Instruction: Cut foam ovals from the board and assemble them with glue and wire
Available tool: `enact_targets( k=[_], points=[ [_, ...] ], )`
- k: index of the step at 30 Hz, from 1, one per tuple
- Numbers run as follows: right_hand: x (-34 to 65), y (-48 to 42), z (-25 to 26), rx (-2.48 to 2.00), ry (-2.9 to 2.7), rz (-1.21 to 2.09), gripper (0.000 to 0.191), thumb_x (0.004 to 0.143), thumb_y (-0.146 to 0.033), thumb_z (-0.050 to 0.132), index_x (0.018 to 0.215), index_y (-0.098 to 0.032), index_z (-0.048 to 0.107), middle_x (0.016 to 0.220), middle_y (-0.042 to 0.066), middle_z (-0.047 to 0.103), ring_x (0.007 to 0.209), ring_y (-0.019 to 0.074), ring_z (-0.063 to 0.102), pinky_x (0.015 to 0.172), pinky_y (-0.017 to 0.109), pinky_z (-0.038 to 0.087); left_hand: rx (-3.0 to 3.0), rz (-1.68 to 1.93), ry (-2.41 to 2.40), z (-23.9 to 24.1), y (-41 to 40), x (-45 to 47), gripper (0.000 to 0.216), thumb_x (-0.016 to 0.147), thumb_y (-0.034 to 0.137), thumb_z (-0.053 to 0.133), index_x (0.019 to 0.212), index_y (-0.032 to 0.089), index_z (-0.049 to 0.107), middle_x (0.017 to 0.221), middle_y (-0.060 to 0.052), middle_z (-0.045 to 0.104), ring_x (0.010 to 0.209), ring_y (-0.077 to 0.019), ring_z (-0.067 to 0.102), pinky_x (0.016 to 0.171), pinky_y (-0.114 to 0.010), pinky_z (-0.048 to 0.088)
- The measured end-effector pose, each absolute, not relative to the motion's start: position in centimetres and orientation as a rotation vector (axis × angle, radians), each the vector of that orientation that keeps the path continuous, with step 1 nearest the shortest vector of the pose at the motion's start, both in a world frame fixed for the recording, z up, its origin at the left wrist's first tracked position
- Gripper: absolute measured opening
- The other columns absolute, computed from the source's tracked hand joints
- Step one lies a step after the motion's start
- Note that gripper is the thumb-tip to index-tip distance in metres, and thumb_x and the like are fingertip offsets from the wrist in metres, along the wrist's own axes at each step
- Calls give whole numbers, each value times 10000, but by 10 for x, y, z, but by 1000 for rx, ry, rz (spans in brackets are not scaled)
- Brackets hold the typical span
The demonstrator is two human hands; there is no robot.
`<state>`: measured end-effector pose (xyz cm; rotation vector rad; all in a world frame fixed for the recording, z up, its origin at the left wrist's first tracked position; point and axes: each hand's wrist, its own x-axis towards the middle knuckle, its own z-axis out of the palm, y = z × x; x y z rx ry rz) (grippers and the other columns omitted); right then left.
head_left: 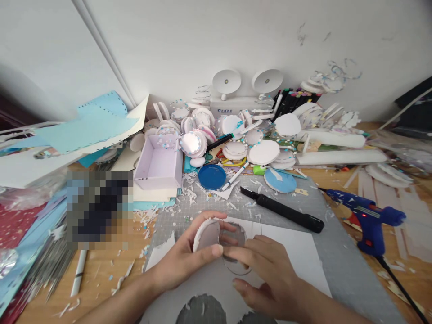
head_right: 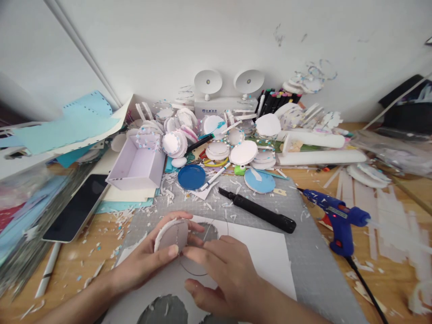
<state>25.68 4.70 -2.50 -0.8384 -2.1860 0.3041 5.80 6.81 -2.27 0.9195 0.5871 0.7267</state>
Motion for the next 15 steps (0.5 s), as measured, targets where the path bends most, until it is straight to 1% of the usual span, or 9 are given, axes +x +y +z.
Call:
enact_targets(
  k=[4,7,10,12,15],
  points=[
    [255,45,-29,-843,-2216,259,313,947,-417,424,1103,-178,552,729,32,704,592,150,637,536,287,429,1038,705,623,-19,68,59,401,841,336,667,1214,309,520,1256,-39,561,1133,-216,568,978,-358,427],
    [254,45,-29,-820,-2248,214,318,951,-409,431,1108,-160,552,801,57,736,657,162,674,560,297,443,1089,695,619,-18,67,59,429,820,330,692,1217,305,528,1255,-37,554,1179,-227,538,1008,-367,411],
    [253,46,-27,-817,-2263,214,240,940,-309,465,1100,-154,555,828,55,744,660,165,674,556,303,436,1127,693,640,-20,66,59,442,820,319,693,1228,293,526,1264,-45,551,1220,-244,506,1044,-391,380],
    [253,46,-26,-804,-2268,262,200,924,-226,457,1084,-154,554,816,55,737,647,169,663,556,311,435,1126,704,655,-21,66,59,431,827,322,684,1227,290,528,1267,-46,555,1228,-250,501,1059,-409,369],
    [253,46,-27,-766,-2236,307,198,913,-150,416,1070,-150,537,786,59,722,631,166,649,565,308,450,1055,739,651,-23,66,60,373,853,354,649,1204,285,541,1264,-50,571,1197,-262,539,1049,-435,387]
  ],
)
